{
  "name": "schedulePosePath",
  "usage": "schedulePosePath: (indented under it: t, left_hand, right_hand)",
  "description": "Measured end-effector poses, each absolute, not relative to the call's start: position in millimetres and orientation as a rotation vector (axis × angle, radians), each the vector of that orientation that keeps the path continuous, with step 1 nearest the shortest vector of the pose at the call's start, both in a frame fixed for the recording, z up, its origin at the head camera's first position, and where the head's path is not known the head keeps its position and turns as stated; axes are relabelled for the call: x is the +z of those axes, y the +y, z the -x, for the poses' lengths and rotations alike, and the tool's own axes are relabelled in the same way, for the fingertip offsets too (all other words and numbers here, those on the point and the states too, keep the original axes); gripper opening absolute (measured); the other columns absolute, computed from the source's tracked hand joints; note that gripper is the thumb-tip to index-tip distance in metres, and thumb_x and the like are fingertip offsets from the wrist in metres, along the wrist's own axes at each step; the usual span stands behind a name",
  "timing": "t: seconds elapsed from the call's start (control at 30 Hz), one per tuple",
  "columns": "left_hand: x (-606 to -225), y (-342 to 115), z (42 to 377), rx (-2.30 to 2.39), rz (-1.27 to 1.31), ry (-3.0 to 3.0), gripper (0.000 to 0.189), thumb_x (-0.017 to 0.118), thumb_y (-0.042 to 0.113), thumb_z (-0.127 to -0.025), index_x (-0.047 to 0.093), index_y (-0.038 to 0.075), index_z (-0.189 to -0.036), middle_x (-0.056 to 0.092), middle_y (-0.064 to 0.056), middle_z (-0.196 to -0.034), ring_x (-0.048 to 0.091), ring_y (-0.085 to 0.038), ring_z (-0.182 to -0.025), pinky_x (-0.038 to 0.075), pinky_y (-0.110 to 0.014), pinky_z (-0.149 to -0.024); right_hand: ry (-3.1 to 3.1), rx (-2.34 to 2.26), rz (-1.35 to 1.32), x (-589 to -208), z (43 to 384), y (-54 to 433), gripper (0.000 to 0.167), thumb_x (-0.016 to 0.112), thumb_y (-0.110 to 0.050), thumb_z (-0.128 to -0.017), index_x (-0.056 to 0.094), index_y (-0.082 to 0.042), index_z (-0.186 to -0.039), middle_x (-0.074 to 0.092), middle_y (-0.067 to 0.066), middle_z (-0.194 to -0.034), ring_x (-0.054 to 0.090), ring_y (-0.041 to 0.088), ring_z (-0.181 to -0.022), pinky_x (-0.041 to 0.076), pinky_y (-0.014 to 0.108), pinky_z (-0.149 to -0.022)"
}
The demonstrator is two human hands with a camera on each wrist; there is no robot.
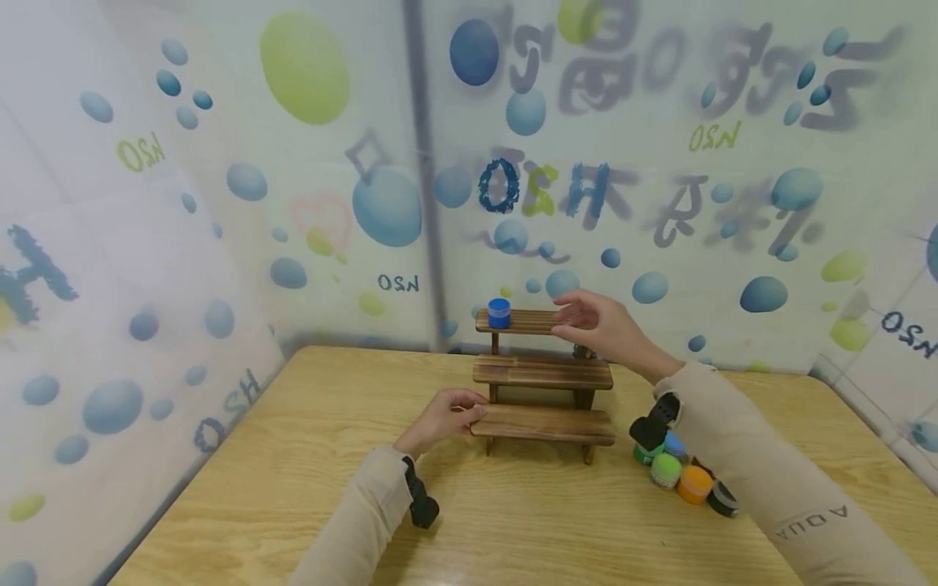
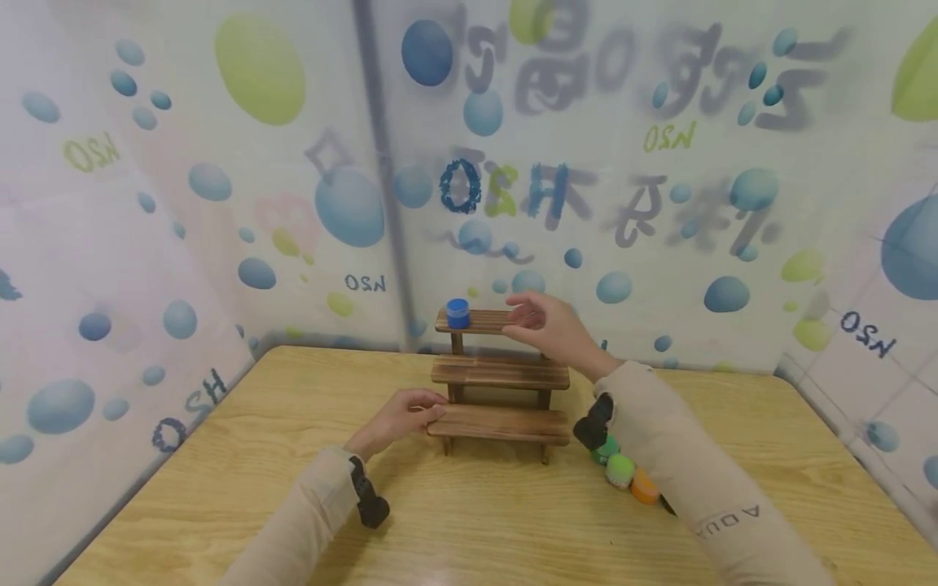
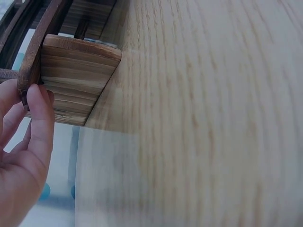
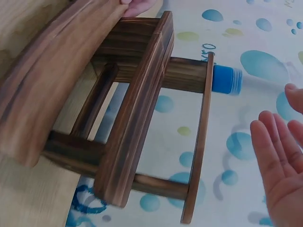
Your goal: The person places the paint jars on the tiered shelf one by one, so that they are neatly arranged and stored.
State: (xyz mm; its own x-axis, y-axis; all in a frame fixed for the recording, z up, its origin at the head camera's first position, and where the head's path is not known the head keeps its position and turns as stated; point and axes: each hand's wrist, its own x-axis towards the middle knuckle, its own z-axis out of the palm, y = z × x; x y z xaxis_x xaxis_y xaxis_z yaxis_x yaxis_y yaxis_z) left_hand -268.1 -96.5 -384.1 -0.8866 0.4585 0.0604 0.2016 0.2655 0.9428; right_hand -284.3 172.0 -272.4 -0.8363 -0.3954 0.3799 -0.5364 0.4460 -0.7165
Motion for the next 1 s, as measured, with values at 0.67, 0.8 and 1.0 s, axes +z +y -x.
schedulePosePath:
  t: [0.67, 0.8, 1.0]
  left_hand:
    - [-384, -96, 267, 1.661, -0.65, 2.32, 0.024, 0.052, 0.006, -0.089, 0.057, -0.009, -0.108, 0.057, -0.019, -0.096, 0.054, -0.015, -0.067, 0.046, -0.052, -0.068]
    - [-384, -95, 267, 1.663, -0.641, 2.319, 0.024, 0.052, 0.006, -0.089, 0.058, -0.009, -0.108, 0.057, -0.019, -0.094, 0.053, -0.014, -0.068, 0.046, -0.053, -0.068]
    - [-384, -96, 267, 1.675, -0.623, 2.322, 0.024, 0.052, 0.005, -0.089, 0.058, -0.009, -0.108, 0.056, -0.016, -0.087, 0.05, -0.014, -0.068, 0.046, -0.051, -0.067]
  right_hand:
    - [-2.62, 1.229, -0.582, -319, 238, 300, 0.034, 0.058, -0.017, -0.087, 0.051, -0.003, -0.117, 0.062, -0.009, -0.095, 0.057, 0.0, -0.082, 0.048, 0.019, -0.068]
    - [-2.615, 1.257, -0.544, -329, 231, 321, 0.032, 0.057, -0.014, -0.088, 0.05, -0.002, -0.117, 0.059, -0.019, -0.094, 0.057, -0.002, -0.082, 0.048, 0.019, -0.066]
    - [-2.666, 1.188, -0.465, -349, 229, 343, 0.038, 0.057, -0.018, -0.088, 0.048, 0.003, -0.118, 0.059, -0.017, -0.096, 0.055, -0.003, -0.08, 0.048, 0.019, -0.065]
